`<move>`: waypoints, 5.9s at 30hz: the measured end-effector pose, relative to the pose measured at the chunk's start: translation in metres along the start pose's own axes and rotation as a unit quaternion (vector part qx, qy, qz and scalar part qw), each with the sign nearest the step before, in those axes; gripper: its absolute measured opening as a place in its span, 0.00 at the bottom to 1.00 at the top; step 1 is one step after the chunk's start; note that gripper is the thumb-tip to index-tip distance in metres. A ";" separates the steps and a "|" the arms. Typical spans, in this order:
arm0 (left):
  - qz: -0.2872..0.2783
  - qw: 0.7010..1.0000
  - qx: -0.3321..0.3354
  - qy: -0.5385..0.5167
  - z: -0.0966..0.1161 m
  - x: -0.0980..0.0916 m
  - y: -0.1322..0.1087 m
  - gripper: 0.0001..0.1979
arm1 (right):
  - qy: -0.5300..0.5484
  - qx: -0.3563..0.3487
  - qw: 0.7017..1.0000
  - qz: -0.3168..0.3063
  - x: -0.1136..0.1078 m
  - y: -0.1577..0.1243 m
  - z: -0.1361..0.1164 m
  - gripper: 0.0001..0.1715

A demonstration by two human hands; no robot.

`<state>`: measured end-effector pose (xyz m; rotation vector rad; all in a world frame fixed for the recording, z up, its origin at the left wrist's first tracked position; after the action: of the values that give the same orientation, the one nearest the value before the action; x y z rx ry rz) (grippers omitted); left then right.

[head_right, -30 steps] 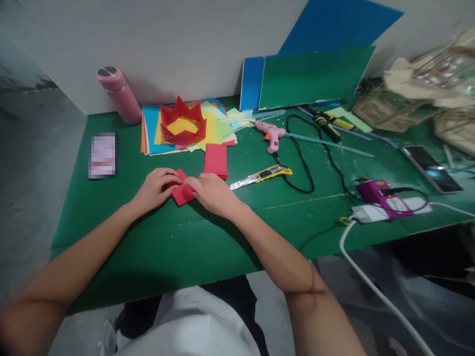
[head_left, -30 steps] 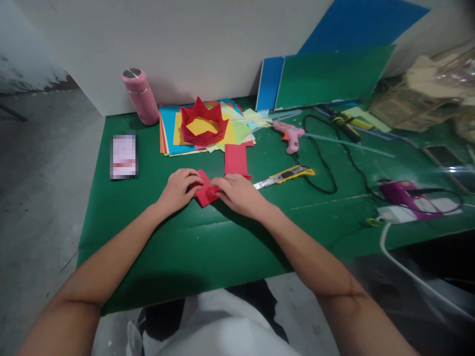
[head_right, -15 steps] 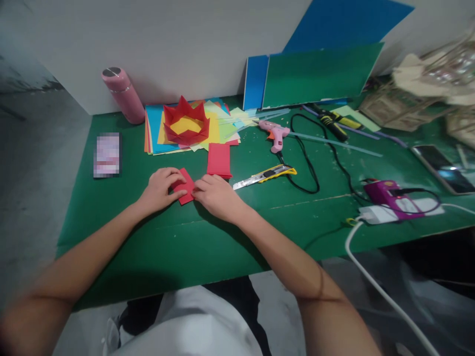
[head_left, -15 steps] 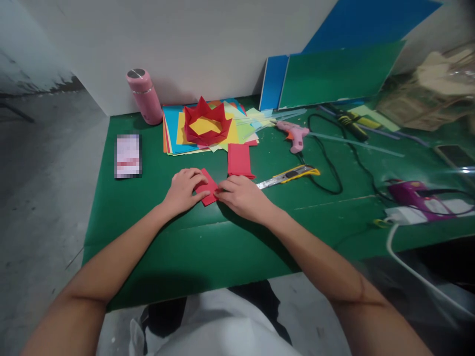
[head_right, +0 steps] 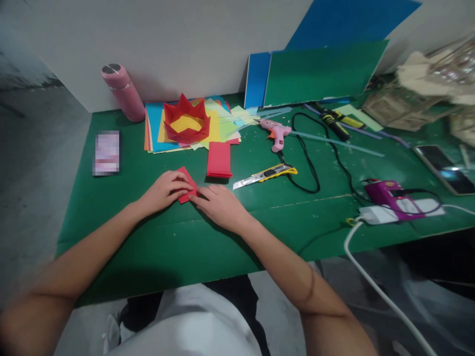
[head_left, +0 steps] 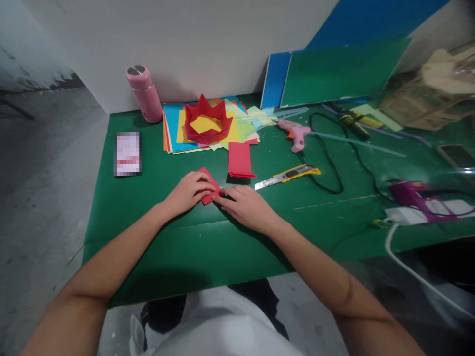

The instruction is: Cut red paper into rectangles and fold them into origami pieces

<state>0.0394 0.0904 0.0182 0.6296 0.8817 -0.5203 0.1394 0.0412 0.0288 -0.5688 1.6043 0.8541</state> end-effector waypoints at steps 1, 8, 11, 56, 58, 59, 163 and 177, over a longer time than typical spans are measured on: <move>-0.002 1.000 0.002 -0.005 -0.001 0.000 0.000 0.09 | 0.001 -0.003 1.000 0.001 0.000 0.000 0.000 0.17; -0.013 1.000 -0.006 -0.023 -0.005 0.002 0.003 0.08 | -0.015 -0.007 1.000 0.025 -0.006 -0.003 0.001 0.15; -0.013 0.999 0.009 -0.031 -0.003 0.001 0.004 0.06 | -0.005 -0.021 1.000 0.010 -0.004 -0.001 -0.007 0.15; -0.044 0.997 -0.064 -0.002 0.001 0.000 -0.002 0.27 | 0.033 0.262 0.964 0.008 -0.039 -0.087 0.146 0.11; -0.041 0.997 -0.064 -0.006 0.001 0.000 -0.002 0.28 | 0.080 0.242 0.967 0.000 -0.038 -0.079 0.138 0.12; -0.040 0.997 -0.065 -0.009 0.001 -0.001 -0.003 0.28 | 0.105 0.234 0.967 -0.004 -0.037 -0.076 0.133 0.13; 0.044 0.999 0.026 -0.004 0.016 -0.016 -0.007 0.11 | 0.360 0.415 0.834 0.049 -0.027 -0.070 0.128 0.25; 0.037 0.999 0.013 -0.002 0.015 -0.012 -0.007 0.11 | 0.250 0.348 0.903 0.037 -0.022 -0.063 0.129 0.21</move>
<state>0.0357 0.0770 0.0334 0.6823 0.8450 -0.4661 0.2717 0.1020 0.0283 -0.2088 2.2547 0.1299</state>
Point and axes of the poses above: each hand's wrist, its own y-axis towards the middle knuckle, its own x-axis out of the palm, z = x × y, the point moved 9 cm from there along y, towards the middle knuckle, and after that the axes turned 1 degree about y, right-handed, at the moved point
